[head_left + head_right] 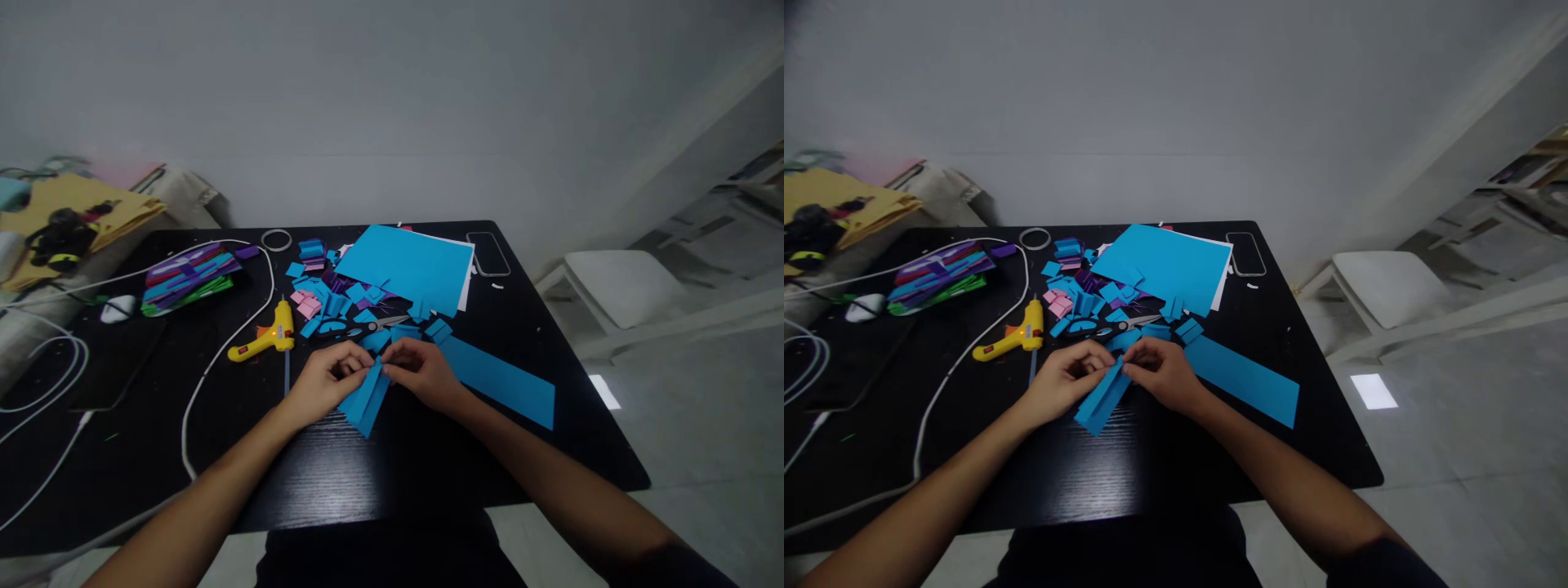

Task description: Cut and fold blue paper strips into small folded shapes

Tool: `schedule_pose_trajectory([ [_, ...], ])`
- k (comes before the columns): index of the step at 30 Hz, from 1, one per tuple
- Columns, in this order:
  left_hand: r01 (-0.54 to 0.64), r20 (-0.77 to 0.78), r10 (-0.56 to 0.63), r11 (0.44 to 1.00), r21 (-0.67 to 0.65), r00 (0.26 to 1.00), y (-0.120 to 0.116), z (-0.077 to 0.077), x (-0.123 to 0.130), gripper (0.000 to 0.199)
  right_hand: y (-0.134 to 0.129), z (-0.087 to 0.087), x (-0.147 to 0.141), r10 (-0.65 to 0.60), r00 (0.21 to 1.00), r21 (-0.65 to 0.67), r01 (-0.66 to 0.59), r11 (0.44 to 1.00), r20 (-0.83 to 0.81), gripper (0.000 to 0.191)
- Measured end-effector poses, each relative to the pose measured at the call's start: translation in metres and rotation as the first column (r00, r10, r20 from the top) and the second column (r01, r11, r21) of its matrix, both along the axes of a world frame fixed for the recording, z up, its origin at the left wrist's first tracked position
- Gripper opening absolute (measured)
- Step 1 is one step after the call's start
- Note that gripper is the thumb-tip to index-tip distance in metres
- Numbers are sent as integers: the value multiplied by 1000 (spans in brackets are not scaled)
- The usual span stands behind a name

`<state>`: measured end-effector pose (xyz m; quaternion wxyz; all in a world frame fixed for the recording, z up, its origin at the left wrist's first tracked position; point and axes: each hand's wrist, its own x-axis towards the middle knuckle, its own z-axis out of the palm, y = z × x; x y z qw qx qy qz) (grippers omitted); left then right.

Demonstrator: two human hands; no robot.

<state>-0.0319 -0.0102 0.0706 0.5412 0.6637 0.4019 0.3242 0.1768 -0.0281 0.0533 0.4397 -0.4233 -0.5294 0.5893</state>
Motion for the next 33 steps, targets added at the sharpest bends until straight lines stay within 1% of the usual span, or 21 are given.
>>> schedule_pose_trajectory([
  [3, -9, -4, 9, 1000, 1, 1000, 0, 2, 1, 24, 0, 1, 0, -21, 1000, 6, 21, 1000, 13, 21],
  [5, -11, -6, 11, 1000, 6, 1000, -1, 4, 1, 25, 0, 1, 1, -13, 1000, -1, 13, 1000, 18, 25],
  [8, -1, -15, 2, 1000, 20, 1000, -1, 4, 1, 24, 0, 0, 2, 8, 1000, -13, -8, 1000, 3, 26],
  [11, 24, -41, -20, 996, 83, 999, -1, 3, 0, 20, 1, 0, 2, 20, 1000, -33, -21, 999, -21, 26],
  [13, 59, -59, -51, 987, 148, 997, -1, 1, -2, 18, 1, -1, 2, 31, 999, -47, -32, 998, -35, 26],
  [16, 144, -83, -128, 962, 231, 988, -2, -1, -4, 28, 1, 0, 3, 50, 998, -66, -53, 996, -46, 26],
  [19, 221, -112, -196, 931, 290, 974, -4, 1, -5, 32, 2, 1, 4, 76, 996, -78, -80, 994, -56, 26],
  [22, 255, -142, -220, 911, 325, 965, -4, 2, -6, 32, 3, 2, 4, 89, 993, -82, -95, 992, -72, 25],
  [27, 227, -157, -185, 920, 318, 970, -4, -1, -7, 30, 3, 0, 3, 76, 995, -89, -82, 993, -70, 24],
  [30, 192, -159, -148, 929, 317, 976, -5, -1, -6, 25, 3, 1, 4, 67, 996, -92, -72, 993, -57, 24],
  [33, 156, -165, -104, 926, 344, 981, -5, 1, -5, 20, 2, 3, 4, 49, 998, -85, -51, 995, -35, 24],
])
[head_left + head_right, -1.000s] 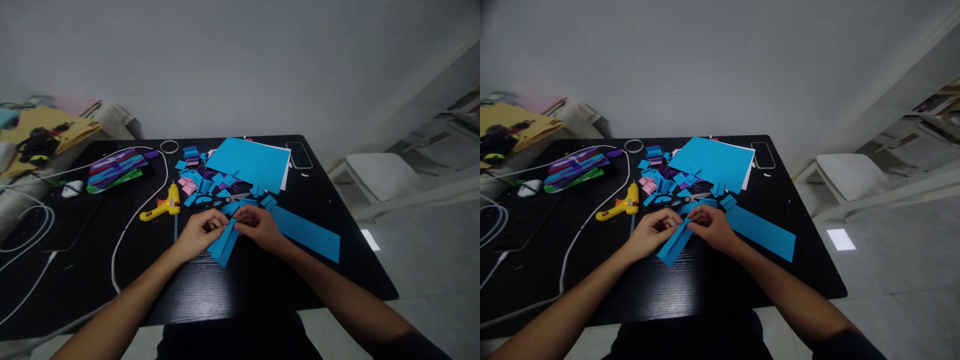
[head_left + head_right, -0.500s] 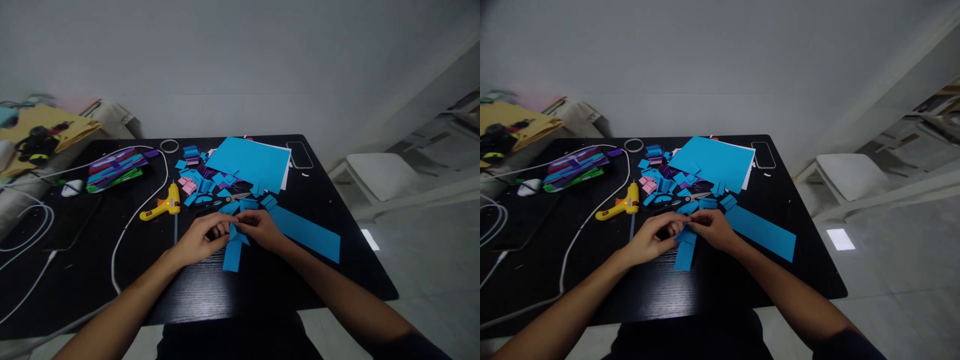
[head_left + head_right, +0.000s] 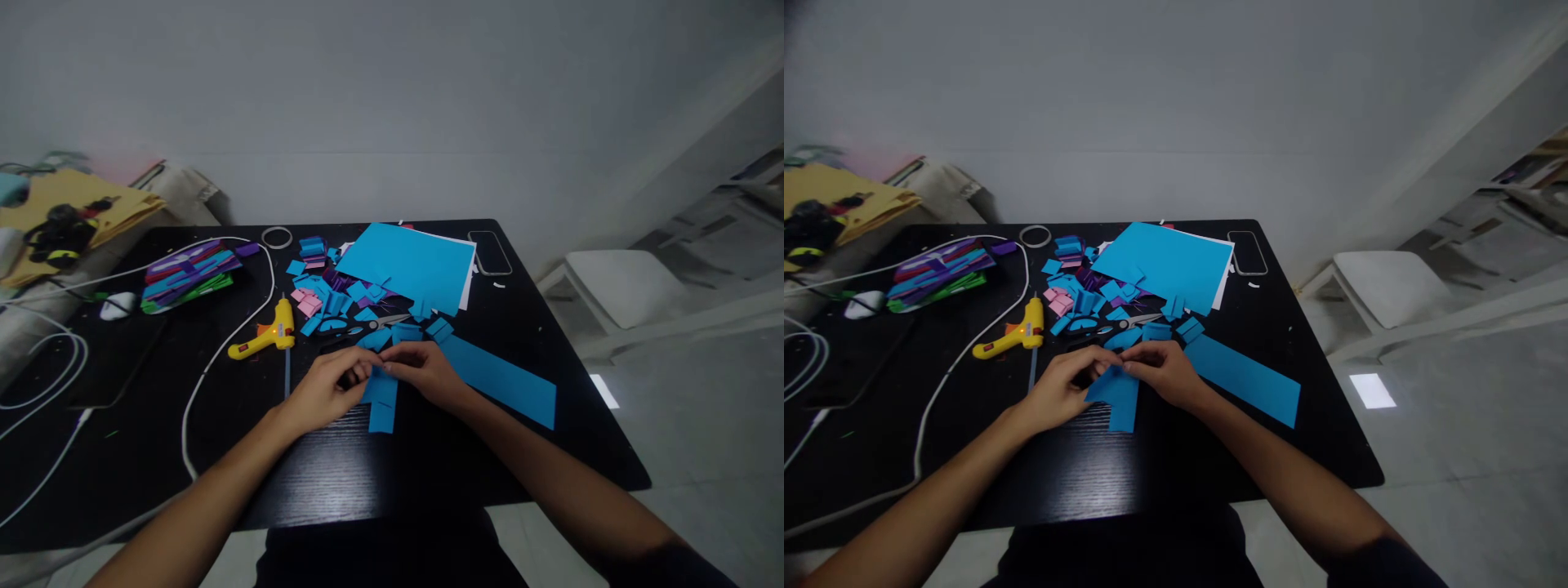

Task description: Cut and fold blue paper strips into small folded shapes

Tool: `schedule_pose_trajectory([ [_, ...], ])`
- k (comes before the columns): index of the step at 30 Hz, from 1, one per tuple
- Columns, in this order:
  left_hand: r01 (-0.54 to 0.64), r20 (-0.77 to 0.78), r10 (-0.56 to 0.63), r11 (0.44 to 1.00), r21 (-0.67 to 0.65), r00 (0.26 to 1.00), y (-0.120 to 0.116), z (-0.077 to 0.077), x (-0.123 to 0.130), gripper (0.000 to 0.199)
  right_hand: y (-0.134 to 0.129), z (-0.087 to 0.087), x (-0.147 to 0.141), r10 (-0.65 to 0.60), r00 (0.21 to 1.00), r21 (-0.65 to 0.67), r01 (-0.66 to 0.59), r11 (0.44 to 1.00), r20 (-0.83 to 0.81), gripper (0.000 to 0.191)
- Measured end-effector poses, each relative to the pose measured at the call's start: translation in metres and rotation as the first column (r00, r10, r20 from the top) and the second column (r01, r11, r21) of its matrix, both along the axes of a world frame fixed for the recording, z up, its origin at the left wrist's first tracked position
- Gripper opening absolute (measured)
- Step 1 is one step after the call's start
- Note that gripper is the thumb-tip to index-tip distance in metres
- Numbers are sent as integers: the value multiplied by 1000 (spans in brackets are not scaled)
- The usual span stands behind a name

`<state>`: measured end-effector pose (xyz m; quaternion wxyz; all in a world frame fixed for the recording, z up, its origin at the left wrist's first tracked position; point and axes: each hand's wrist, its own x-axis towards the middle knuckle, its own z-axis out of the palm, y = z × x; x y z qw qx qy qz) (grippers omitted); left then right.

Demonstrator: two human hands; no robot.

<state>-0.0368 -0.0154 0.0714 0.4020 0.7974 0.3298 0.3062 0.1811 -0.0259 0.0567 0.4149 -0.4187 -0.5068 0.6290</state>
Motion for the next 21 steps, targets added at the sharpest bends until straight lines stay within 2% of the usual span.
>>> schedule_pose_trajectory([
  [11, -60, 22, 59, 995, 77, 998, -2, -3, -1, 17, -1, 0, 0, -44, 999, 50, 44, 998, 1, 21],
  [21, -30, 63, 19, 984, 177, 998, -1, 3, 1, 18, -1, 2, -1, -74, 997, 71, 75, 995, -12, 18],
])
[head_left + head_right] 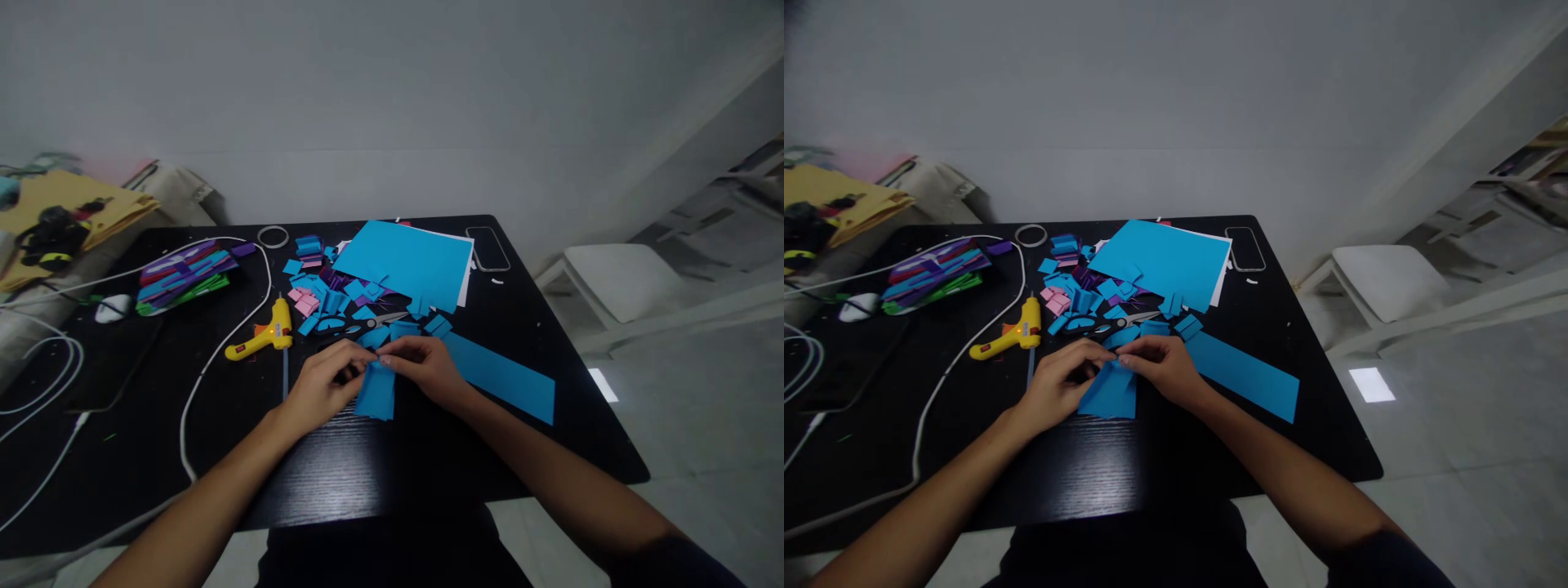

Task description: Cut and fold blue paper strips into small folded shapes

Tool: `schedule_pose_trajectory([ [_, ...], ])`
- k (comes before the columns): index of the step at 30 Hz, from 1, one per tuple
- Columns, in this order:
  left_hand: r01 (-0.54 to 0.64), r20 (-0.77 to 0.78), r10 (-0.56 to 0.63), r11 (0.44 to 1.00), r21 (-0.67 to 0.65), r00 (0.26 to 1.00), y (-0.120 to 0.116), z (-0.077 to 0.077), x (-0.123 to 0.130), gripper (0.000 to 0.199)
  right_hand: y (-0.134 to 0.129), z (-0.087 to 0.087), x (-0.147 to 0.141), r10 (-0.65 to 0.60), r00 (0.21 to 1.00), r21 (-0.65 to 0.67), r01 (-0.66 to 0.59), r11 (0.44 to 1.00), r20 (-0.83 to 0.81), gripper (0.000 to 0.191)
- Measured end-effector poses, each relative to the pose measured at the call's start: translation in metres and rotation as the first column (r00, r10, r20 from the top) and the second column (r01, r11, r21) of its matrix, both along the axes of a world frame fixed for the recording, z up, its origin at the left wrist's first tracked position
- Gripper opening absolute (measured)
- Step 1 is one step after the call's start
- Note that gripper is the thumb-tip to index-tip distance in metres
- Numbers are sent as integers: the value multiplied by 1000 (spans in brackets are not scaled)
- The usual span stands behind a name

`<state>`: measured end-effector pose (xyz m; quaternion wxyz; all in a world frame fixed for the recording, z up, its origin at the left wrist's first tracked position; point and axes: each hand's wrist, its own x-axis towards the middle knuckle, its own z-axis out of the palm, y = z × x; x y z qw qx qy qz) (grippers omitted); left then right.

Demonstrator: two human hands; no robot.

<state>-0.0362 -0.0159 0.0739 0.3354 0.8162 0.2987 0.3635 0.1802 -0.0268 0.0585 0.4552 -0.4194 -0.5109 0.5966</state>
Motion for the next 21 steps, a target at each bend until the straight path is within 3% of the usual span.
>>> schedule_pose_trajectory([
  [12, -44, 28, 43, 998, 51, 999, -1, -4, 3, 17, -1, -1, -2, -38, 999, -28, 37, 999, -29, 23],
  [21, -55, 38, 52, 995, 79, 998, -2, -9, 2, 21, -4, 0, -4, -76, 997, 31, 76, 997, 1, 21],
])
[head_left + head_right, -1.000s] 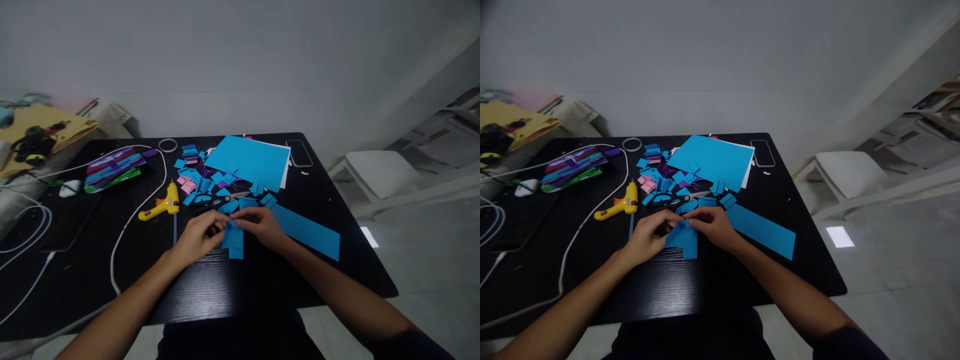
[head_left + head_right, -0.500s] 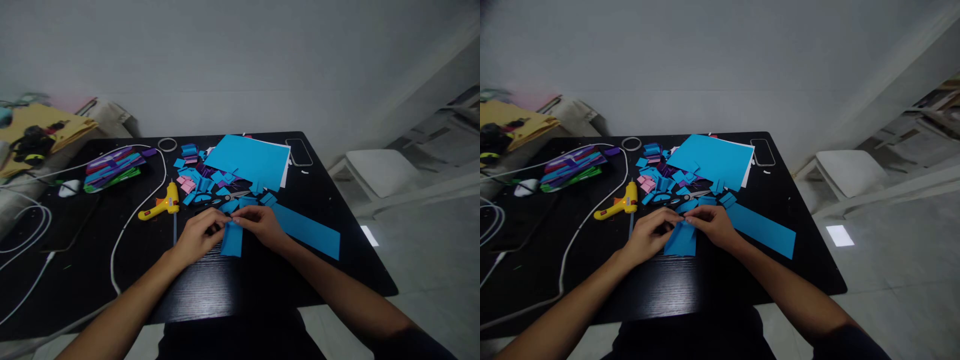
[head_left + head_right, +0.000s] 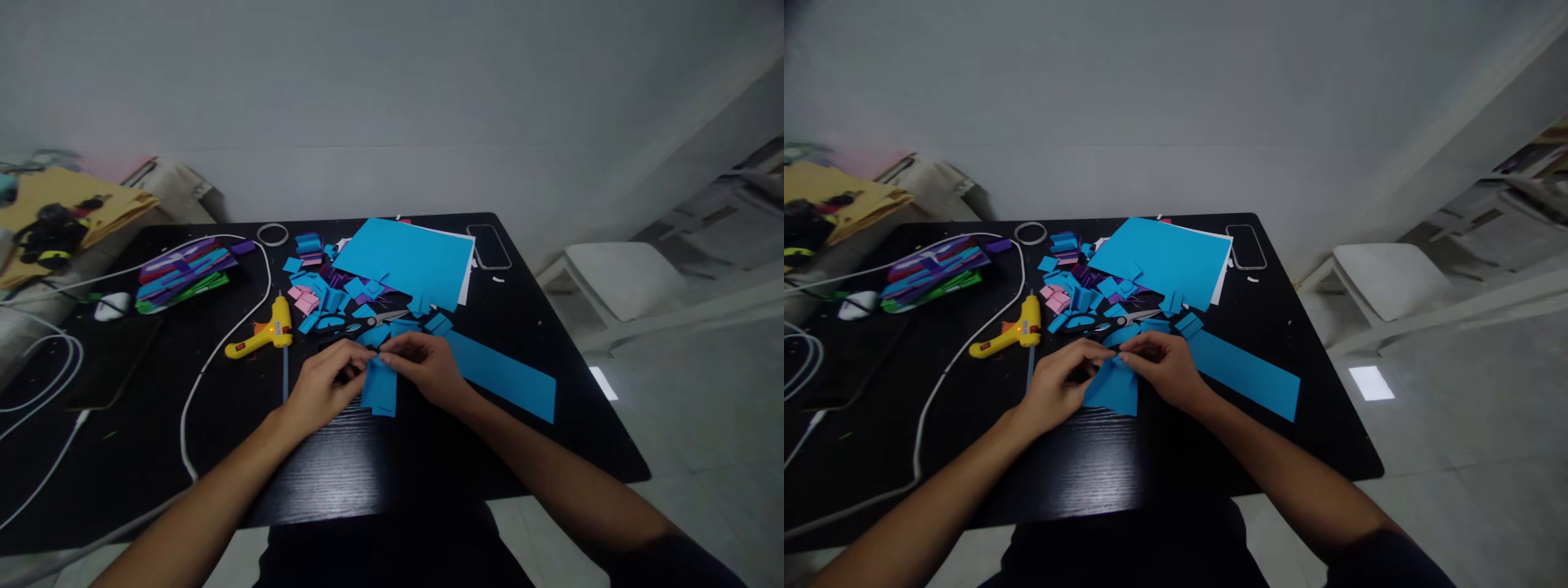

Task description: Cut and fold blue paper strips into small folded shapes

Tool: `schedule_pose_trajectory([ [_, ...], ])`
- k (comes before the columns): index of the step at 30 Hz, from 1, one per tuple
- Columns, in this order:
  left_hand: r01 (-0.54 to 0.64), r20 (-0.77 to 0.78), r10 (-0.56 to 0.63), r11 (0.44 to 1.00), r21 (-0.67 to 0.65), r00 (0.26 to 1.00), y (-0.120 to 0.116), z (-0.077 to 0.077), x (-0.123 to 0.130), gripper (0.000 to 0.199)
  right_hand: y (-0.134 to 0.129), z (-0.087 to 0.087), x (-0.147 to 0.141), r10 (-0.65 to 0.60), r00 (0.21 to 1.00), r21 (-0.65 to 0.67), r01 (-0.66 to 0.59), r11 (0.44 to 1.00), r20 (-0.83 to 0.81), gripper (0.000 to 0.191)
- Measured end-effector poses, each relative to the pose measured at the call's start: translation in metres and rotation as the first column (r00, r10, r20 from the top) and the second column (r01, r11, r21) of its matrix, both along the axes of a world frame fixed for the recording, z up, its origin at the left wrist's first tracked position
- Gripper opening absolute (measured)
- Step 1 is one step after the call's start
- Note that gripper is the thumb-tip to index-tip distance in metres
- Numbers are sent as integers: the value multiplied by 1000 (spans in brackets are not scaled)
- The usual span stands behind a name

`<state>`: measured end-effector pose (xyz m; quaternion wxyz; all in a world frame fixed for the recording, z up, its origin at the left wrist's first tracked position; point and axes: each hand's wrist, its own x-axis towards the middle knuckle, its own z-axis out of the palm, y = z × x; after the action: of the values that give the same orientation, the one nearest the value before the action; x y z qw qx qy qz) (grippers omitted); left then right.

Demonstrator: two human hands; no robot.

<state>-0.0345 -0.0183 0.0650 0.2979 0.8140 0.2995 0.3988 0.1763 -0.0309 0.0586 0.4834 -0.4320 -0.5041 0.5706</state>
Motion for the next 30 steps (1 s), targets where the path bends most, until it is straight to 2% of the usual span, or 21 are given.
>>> schedule_pose_trajectory([
  [10, -10, 0, 10, 1000, -4, 1000, -1, 7, 1, 30, 2, 2, 2, 20, 999, 56, -22, 998, 38, 16],
  [17, -28, 7, 28, 999, 27, 1000, -2, 10, 2, 31, 1, 2, 3, 25, 999, 20, -25, 999, 24, 19],
  [22, -15, -3, 15, 1000, 13, 1000, -2, 9, 1, 30, 2, 4, 5, 82, 997, -14, -81, 997, 15, 21],
  [30, -13, -54, 12, 1000, -4, 998, -2, 8, 0, 28, 3, 8, 7, 123, 989, -25, -122, 992, 87, 22],
])
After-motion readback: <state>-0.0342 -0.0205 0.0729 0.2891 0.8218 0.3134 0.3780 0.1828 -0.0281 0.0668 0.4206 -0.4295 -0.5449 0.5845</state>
